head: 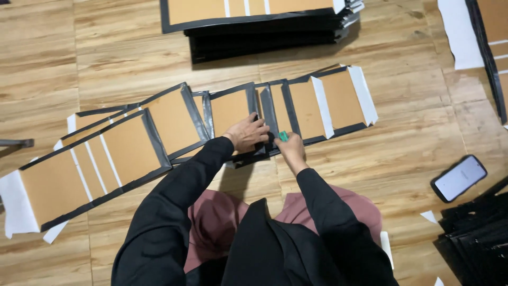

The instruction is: A person sitting on the floor processes cardboard sheets by using a green tool to press along the edges before stacking them.

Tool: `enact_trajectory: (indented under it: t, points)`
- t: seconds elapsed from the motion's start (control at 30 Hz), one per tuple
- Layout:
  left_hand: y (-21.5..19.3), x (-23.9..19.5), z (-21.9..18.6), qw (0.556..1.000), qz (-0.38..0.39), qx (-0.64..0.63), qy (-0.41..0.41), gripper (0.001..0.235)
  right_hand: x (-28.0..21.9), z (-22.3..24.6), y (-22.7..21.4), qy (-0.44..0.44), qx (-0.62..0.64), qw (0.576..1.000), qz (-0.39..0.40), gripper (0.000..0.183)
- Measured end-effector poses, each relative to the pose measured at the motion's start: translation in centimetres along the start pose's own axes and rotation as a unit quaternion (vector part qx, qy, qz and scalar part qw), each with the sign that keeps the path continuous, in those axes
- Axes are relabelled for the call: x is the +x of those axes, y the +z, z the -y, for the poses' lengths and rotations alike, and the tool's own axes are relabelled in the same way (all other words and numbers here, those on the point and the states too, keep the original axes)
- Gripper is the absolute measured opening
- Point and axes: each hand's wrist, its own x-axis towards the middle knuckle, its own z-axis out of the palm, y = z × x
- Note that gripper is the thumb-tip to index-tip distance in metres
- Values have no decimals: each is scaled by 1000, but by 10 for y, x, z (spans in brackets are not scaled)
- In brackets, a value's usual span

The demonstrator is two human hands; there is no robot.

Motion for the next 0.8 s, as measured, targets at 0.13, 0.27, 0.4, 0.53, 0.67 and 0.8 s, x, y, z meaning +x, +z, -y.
enact_trajectory:
  t: [0.13,0.27,0.4,0.53,0.67,0.8]
  points:
    - [21,4,-4,999,-42,6,-34,28,45,-34,42,29,97,994,-31,31]
    - [18,6,-7,994,-85,-16,-61,21,55,-37,48,8,295,955,-20,24]
    - [-12,18,-4,990,-112,-25,-84,21,69,-41,16,-11,299,954,-23,27]
    - [-16,55,-8,988,-123,-28,-85,22,74,-58,-15,-65,289,955,-24,30]
    - [-44,64,-7,994,-55,-42,-86,25,45,-43,-40,-89,27,994,-56,35]
    - [-28,90,-14,996,-37,-36,-74,61,31,-41,-73,-99,-74,986,-109,34]
